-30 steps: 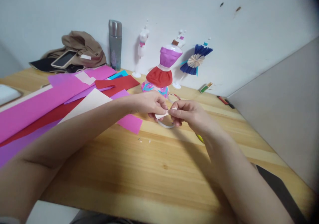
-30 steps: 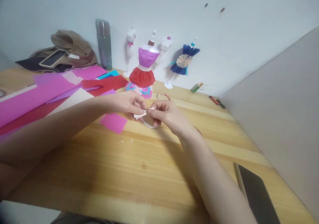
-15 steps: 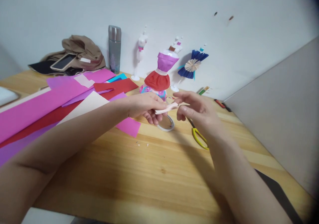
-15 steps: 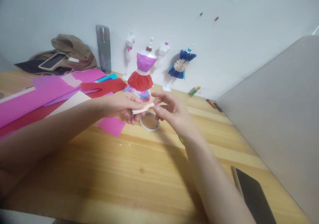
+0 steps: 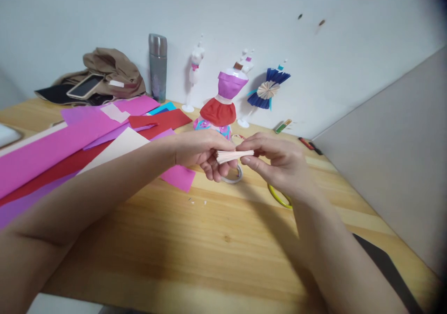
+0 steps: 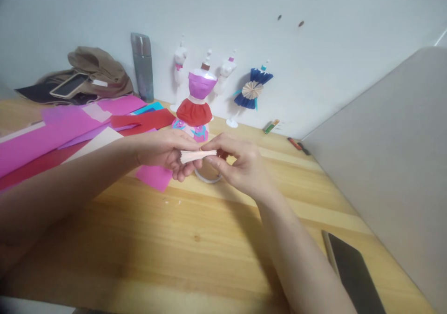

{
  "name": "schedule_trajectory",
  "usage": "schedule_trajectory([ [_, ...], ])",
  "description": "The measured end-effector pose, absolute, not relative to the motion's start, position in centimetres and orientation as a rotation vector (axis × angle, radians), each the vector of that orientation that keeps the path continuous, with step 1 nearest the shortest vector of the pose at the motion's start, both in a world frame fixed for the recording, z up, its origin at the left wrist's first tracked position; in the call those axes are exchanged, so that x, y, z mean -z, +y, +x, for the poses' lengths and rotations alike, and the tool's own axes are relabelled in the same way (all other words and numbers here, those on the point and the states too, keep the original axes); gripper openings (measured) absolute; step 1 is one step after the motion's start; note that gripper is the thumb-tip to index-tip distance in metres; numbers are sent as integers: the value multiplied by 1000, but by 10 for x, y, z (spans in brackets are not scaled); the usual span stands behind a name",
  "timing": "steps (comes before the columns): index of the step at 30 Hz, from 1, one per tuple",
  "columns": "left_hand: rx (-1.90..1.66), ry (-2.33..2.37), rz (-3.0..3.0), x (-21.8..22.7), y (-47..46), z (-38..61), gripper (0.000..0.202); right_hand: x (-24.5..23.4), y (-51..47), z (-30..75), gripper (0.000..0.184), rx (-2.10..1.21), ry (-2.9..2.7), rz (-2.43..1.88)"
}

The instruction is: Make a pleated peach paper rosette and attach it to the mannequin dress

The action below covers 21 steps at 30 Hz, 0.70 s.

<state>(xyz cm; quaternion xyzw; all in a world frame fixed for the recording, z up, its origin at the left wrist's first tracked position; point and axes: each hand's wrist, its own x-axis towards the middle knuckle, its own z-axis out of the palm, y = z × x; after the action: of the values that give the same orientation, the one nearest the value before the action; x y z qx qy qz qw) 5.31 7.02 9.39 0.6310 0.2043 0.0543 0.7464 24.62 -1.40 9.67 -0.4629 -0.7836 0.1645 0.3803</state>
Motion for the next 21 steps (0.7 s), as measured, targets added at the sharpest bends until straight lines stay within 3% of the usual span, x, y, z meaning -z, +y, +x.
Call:
schedule_trajectory([
  [4, -221, 533, 1464, -101, 67, 50, 41, -95, -14, 247, 21, -375, -1999, -1229],
  [12, -320, 562, 1836, -117, 65, 42, 16, -93, -16, 242, 12, -445, -1810, -1346],
  [21, -641, 669, 2188, -108, 56, 44, 44, -94, -12, 238, 23, -758, -1536, -1334],
])
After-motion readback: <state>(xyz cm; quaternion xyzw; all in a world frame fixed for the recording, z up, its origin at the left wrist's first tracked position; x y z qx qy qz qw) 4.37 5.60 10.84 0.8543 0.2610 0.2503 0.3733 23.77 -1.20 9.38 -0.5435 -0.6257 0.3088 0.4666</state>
